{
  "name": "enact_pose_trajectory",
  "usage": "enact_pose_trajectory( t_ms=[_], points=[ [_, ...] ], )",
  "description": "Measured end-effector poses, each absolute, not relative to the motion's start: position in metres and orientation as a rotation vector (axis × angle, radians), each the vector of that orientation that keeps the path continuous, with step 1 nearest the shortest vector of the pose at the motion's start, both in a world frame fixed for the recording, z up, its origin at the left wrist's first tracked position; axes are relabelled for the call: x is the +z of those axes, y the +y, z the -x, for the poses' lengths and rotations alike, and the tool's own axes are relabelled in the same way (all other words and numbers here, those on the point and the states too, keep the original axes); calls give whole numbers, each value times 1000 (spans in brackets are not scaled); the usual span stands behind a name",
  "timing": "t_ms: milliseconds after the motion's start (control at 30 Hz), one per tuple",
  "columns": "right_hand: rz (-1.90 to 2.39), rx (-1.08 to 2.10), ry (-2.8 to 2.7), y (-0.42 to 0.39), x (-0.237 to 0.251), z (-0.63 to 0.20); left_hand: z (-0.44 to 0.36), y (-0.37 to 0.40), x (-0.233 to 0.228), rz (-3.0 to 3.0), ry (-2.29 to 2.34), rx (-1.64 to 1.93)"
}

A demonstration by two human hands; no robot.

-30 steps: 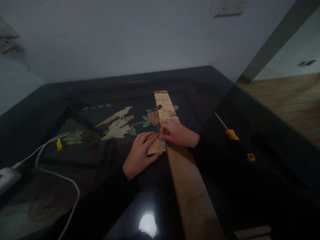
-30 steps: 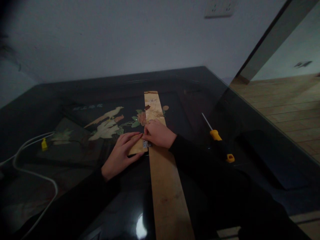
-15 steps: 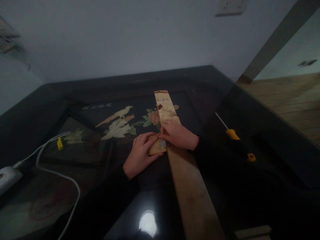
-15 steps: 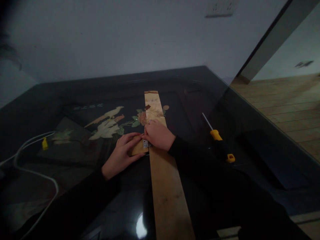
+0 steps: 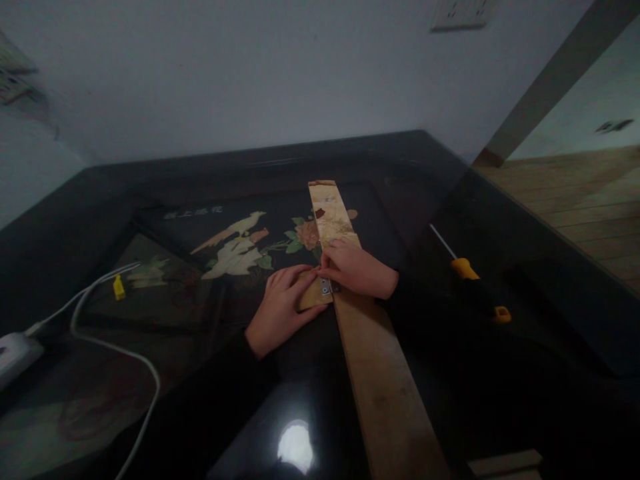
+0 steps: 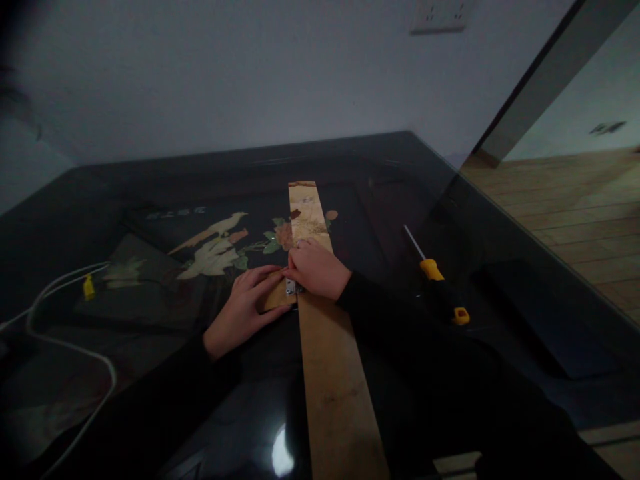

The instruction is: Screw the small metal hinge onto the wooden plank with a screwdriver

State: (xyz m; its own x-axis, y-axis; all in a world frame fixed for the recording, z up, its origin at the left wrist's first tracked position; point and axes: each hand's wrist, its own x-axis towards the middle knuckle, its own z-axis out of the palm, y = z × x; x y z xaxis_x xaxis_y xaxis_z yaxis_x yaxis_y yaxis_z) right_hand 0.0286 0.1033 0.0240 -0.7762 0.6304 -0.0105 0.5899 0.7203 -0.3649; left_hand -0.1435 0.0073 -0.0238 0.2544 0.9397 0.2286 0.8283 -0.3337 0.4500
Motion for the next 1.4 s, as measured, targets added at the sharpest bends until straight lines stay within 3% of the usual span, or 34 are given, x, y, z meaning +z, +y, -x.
enact_pose_trajectory(
  t_ms=[800, 1400],
  points=[
    [987, 436, -2843, 102, 26, -27, 143, 7, -23, -2300, 1631, 647],
    [992, 539, -2799, 105, 22, -29, 143, 9, -26, -2348, 1640, 631]
  ],
)
